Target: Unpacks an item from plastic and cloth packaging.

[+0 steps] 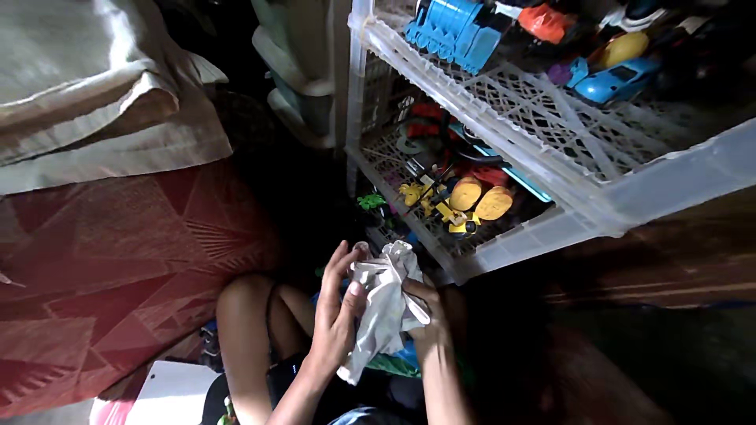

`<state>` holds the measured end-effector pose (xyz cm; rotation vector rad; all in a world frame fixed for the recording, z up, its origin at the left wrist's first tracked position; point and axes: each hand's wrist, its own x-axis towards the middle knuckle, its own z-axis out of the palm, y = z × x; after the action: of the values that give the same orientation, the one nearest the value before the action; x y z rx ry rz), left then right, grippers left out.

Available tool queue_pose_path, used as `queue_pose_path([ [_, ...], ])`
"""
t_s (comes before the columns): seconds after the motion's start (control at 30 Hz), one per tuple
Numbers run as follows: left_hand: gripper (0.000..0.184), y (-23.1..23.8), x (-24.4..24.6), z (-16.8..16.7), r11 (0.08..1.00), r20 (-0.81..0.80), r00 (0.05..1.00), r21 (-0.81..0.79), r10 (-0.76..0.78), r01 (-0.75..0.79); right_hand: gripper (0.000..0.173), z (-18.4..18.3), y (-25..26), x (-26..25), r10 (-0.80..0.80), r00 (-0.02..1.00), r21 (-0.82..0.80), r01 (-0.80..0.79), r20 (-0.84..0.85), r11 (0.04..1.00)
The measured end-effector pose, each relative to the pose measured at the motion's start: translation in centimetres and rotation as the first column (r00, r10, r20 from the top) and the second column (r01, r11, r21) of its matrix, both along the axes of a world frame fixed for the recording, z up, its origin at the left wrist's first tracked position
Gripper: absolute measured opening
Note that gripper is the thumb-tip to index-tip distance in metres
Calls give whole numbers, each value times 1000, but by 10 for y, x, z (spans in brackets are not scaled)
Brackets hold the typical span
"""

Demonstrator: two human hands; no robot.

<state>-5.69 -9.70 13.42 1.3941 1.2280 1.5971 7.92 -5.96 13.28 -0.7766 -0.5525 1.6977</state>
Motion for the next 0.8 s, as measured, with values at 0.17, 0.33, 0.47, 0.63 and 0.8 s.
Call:
queue_pose_path([
  [0.17,43,-22,3,0,945,-322,927,314,193,-87,29,1,11,-13,-23,977,-180,62,212,982],
  [0.33,41,-29,36,-4,928,-593,794,357,135,109,29,-14,19,-17,-16,975,-179,57,222,982],
  [0.47,68,3,38,-15,996,-543,839,-48,36,-74,29,-2,8,-32,-161,966,-215,204,200,955],
  [0.63,49,18,26,-22,977,-58,997,-212,-48,34,28,20,-18,-42,-149,982,-58,156,112,986],
  [0.8,56,-8,53,-36,995,-360,933,-99,-16,-21,33,-9,0,-37,-92,992,-196,107,85,975],
])
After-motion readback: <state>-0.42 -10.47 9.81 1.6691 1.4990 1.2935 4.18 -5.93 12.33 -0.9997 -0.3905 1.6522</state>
